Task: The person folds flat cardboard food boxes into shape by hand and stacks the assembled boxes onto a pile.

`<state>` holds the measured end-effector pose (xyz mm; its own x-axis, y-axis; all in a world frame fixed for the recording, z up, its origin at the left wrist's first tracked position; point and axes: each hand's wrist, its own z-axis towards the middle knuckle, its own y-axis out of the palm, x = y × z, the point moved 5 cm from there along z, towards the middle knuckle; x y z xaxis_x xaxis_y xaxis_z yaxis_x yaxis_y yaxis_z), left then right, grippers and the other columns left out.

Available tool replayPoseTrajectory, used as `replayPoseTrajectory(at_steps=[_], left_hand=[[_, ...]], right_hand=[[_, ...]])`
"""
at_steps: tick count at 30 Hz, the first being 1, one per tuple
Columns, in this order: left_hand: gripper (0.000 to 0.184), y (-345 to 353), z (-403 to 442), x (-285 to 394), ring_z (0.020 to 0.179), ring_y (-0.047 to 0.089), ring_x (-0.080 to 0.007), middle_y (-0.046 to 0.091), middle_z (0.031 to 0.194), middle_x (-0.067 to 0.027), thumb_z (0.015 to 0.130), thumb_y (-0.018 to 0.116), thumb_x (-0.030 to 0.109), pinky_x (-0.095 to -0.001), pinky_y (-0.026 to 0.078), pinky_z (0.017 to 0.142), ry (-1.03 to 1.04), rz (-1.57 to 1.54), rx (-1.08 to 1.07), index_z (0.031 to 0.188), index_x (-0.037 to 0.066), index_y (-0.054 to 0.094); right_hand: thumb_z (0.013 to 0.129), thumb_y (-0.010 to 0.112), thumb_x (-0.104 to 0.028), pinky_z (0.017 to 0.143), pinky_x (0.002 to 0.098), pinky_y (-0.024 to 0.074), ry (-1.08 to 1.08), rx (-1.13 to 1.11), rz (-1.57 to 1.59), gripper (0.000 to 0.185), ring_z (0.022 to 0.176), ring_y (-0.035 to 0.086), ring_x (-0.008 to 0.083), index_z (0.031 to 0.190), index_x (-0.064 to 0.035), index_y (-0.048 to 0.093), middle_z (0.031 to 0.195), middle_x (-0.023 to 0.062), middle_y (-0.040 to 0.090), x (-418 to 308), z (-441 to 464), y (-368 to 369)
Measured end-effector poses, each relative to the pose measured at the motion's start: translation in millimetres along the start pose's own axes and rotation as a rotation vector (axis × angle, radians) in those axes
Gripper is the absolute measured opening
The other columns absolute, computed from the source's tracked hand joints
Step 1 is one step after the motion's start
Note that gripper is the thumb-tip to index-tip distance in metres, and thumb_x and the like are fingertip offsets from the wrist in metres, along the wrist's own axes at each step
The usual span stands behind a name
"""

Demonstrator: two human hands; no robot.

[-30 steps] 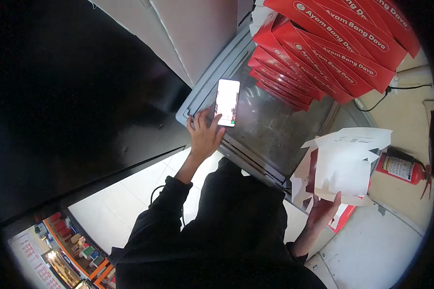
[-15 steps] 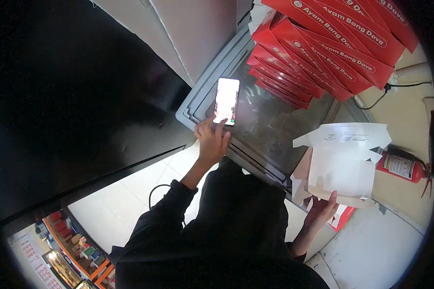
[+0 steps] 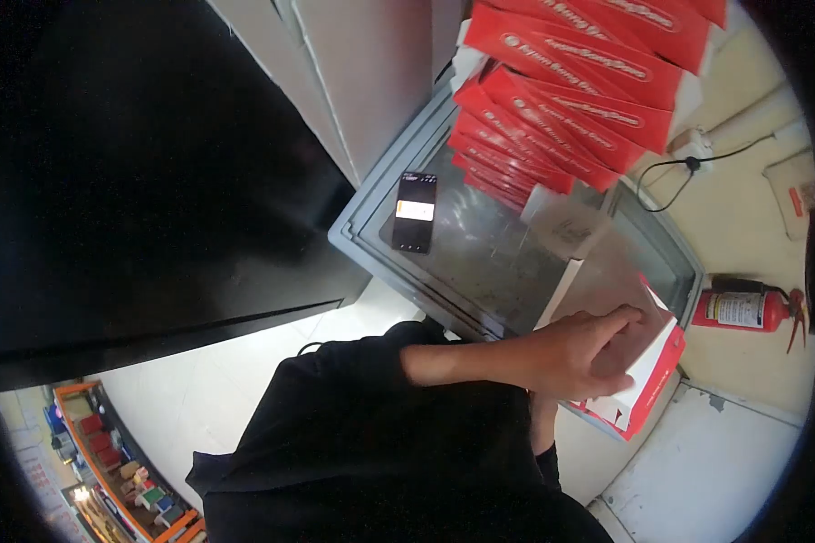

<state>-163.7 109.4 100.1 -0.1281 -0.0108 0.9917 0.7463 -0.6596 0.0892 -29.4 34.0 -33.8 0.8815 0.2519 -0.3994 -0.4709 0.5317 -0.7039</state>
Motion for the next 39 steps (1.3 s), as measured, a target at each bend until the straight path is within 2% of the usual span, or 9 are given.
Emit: replayPoseTrajectory(at_steps=[3, 6, 11, 14, 21, 26, 30, 36, 39], left_hand=[[0.043, 10, 5, -22, 0.103, 0.064, -0.0362, 0.06, 0.117, -0.0218, 0.09, 0.061, 0.014, -0.0454, 0.053, 0.081, 0.097, 0.309, -0.061, 0.129, -0.002, 0.051], [0.033, 22, 2, -24, 0.088, 0.066, -0.0384, 0.066, 0.1, -0.017, 0.086, 0.06, 0.012, -0.0468, 0.052, 0.077, 0.241, 0.443, -0.089, 0.118, 0.004, 0.061], [0.025, 63, -8, -36, 0.08, 0.068, -0.0359, 0.068, 0.082, -0.0126, 0.084, 0.062, 0.015, -0.0476, 0.052, 0.07, 0.233, 0.735, -0.3, 0.108, 0.008, 0.063], [0.024, 69, -4, -27, 0.082, 0.067, -0.0358, 0.069, 0.085, -0.0134, 0.083, 0.062, 0.016, -0.0485, 0.051, 0.07, 0.1, 0.82, -0.404, 0.106, 0.008, 0.062], [0.025, 69, -9, -20, 0.085, 0.067, -0.0355, 0.069, 0.088, -0.0129, 0.086, 0.06, 0.019, -0.0486, 0.051, 0.074, -0.02, 0.924, -0.256, 0.109, 0.009, 0.062], [0.026, 56, -11, -36, 0.084, 0.068, -0.0309, 0.07, 0.086, -0.013, 0.086, 0.065, 0.016, -0.0429, 0.052, 0.076, 0.175, 0.735, -0.035, 0.11, 0.006, 0.065], [0.016, 33, -5, -35, 0.074, 0.065, -0.0275, 0.068, 0.077, -0.0131, 0.088, 0.066, 0.014, -0.039, 0.049, 0.069, 0.04, 0.586, -0.021, 0.096, 0.0, 0.068], [0.024, 27, -14, -47, 0.058, 0.05, -0.0116, 0.057, 0.063, -0.0033, 0.092, 0.065, 0.018, -0.0331, 0.041, 0.057, -0.018, 0.322, 0.061, 0.082, -0.004, 0.064], [0.032, 43, -18, -31, 0.057, 0.046, -0.0083, 0.049, 0.058, -0.0012, 0.093, 0.064, 0.02, -0.0312, 0.038, 0.055, -0.026, 0.443, 0.102, 0.072, -0.004, 0.059]], right_hand=[[0.094, 0.067, -0.02, 0.098, 0.0434, 0.0439, -0.042, 0.004, 0.06, 0.063, 0.123, 0.05, 0.0275, 0.142, -0.0031, 0.031, 0.134, 0.0151, 0.048, 9, 8, -12], [0.095, 0.058, -0.044, 0.11, 0.0485, 0.0357, 0.415, 0.294, 0.772, 0.065, 0.136, 0.039, 0.0336, 0.14, -0.0047, 0.031, 0.145, 0.0161, 0.036, 53, 13, -36], [0.097, 0.058, -0.029, 0.107, 0.0476, 0.0406, 0.252, -0.345, 0.625, 0.032, 0.128, 0.047, 0.0306, 0.117, -0.0044, 0.059, 0.137, 0.0173, 0.045, 38, 77, -111], [0.095, 0.06, -0.02, 0.104, 0.0457, 0.0426, 0.243, -0.457, 0.613, 0.022, 0.124, 0.049, 0.0312, 0.107, -0.0024, 0.064, 0.131, 0.0183, 0.049, 31, 91, -116], [0.09, 0.065, -0.008, 0.099, 0.0403, 0.0477, 0.025, -0.528, 0.424, 0.021, 0.12, 0.052, 0.0319, 0.109, -0.0019, 0.063, 0.132, 0.0175, 0.05, 41, 96, -116], [0.092, 0.065, -0.007, 0.088, 0.0354, 0.0556, 0.301, -0.392, 0.776, 0.031, 0.12, 0.054, 0.0254, 0.123, -0.0015, 0.06, 0.136, 0.0155, 0.047, 151, 66, -90], [0.1, 0.052, -0.004, 0.098, 0.0418, 0.0548, 0.596, -0.324, 0.8, 0.04, 0.117, 0.056, 0.0343, 0.135, 0.0146, 0.045, 0.135, 0.0272, 0.051, 74, 92, -132], [0.095, 0.067, -0.023, 0.082, 0.0354, 0.0576, 0.337, -0.269, 0.848, 0.051, 0.104, 0.059, 0.0262, 0.13, 0.0108, 0.053, 0.124, 0.0222, 0.059, 117, 85, -124], [0.09, 0.066, -0.004, 0.111, 0.0394, 0.0345, 0.006, -0.486, 0.811, 0.045, 0.13, 0.048, 0.0266, 0.132, 0.0047, 0.055, 0.136, 0.0157, 0.056, 94, 94, -123]])
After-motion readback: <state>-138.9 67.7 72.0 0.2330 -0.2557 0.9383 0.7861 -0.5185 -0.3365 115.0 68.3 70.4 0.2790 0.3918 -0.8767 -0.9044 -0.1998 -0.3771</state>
